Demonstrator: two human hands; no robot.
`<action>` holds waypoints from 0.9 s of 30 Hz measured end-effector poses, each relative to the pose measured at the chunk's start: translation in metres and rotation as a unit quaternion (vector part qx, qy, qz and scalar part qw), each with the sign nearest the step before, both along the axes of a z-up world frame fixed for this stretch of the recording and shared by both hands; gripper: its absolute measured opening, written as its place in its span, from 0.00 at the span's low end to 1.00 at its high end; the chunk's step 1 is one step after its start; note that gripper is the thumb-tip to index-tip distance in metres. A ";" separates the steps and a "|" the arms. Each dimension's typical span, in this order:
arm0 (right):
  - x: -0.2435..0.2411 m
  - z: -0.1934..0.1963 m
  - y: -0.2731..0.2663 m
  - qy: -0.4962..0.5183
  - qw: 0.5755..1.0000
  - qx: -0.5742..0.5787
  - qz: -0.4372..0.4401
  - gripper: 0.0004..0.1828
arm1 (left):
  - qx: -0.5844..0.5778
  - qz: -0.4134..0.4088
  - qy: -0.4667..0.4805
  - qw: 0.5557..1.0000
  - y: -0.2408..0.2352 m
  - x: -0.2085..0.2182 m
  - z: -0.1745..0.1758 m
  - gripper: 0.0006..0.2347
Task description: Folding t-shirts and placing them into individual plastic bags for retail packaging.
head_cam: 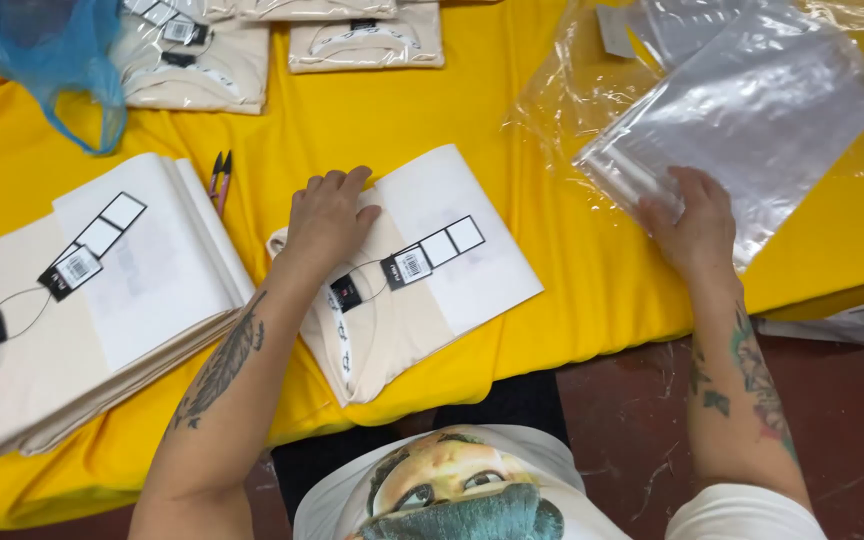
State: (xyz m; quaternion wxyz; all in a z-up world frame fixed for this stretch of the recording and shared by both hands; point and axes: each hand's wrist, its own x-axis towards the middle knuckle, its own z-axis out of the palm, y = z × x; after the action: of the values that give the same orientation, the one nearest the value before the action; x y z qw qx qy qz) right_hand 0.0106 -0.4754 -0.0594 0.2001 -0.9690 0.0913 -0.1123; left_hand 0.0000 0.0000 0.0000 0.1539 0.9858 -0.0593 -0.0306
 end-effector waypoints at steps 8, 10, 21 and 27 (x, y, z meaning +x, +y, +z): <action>0.028 -0.042 -0.048 -0.090 0.993 -0.048 0.050 0.08 | -0.001 0.034 0.025 0.999 0.001 0.007 -0.013 0.22; 0.024 -0.015 -0.037 -0.075 0.995 0.014 0.070 0.14 | 0.006 0.034 0.032 0.999 0.008 0.011 -0.023 0.23; 0.072 -0.038 -0.060 -0.076 0.992 -0.014 0.101 0.13 | -0.042 0.078 0.109 0.990 0.018 0.004 -0.018 0.22; 0.076 -0.015 -0.055 -0.010 0.998 0.004 0.066 0.13 | -0.073 0.093 0.117 0.986 0.018 -0.001 -0.011 0.21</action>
State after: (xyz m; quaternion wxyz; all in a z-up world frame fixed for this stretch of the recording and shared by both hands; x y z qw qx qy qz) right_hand 0.0866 -0.5300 -0.0741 0.2116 -0.9710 0.0253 -0.1084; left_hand -0.0010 0.0180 -0.0107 0.2334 0.9628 0.0494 -0.1269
